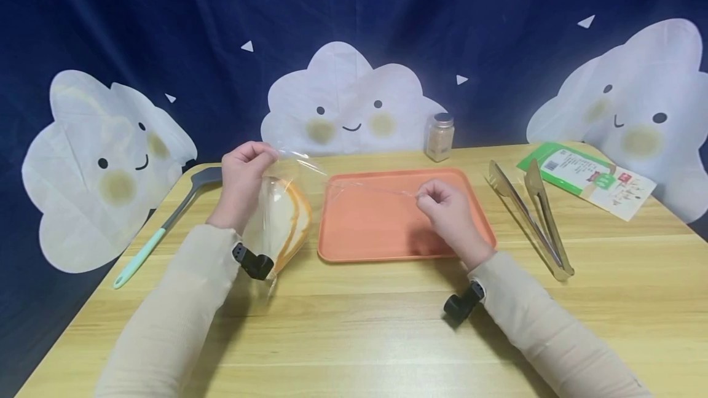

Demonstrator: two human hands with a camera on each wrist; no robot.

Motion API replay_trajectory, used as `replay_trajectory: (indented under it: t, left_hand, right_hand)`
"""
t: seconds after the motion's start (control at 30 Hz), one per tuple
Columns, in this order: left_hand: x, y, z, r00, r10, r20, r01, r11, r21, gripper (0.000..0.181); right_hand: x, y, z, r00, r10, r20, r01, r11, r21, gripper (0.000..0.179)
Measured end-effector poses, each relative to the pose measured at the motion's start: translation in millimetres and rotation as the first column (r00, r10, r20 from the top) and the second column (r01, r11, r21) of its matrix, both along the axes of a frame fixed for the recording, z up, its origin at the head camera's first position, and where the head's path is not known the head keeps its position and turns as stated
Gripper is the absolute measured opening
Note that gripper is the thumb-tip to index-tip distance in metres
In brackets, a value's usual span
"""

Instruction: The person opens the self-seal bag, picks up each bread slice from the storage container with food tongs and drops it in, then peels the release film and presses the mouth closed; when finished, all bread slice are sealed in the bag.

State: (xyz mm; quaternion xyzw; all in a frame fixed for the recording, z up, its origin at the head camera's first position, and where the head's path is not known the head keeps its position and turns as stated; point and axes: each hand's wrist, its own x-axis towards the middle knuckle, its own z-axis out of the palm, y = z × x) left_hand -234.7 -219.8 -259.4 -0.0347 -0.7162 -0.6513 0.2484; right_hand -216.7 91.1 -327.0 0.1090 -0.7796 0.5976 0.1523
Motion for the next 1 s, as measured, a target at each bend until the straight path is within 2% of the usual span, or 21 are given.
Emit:
replay_trajectory:
  t: [0.13,0.33,0.57,0.7,0.87,1.0]
  left_hand:
    - [1.4,1.6,5.8,1.000,0.000,-0.029,0.001,0.999,0.043,0.025]
    - [3.2,0.7,9.4,1.000,0.015,-0.017,-0.014,0.998,0.054,0.026]
    - [1.7,-4.0,11.4,0.995,0.089,-0.053,-0.084,0.993,0.087,0.021]
    - [1.9,-7.1,12.0,0.992,0.110,-0.063,-0.103,0.989,0.108,0.022]
    - [2.6,-9.5,14.2,0.986,0.146,-0.080,-0.134,0.981,0.142,0.024]
    - [2.4,-10.9,17.2,0.982,0.162,-0.098,-0.146,0.977,0.156,0.025]
  right_hand:
    - [-1.0,4.5,1.7,1.000,-0.011,-0.001,0.011,0.999,-0.032,0.009]
    - [0.1,9.0,2.0,1.000,-0.024,0.011,0.025,0.999,-0.045,0.009]
    - [-3.4,16.1,-1.6,0.999,-0.032,0.010,0.033,0.994,-0.100,0.009]
    - [-4.5,19.7,-2.9,0.999,-0.046,0.005,0.046,0.989,-0.141,0.013]
    - [-4.4,27.7,0.6,0.996,-0.084,0.023,0.086,0.991,-0.104,0.012]
    - [-5.2,31.7,4.9,0.995,-0.098,0.011,0.099,0.987,-0.126,0.016]
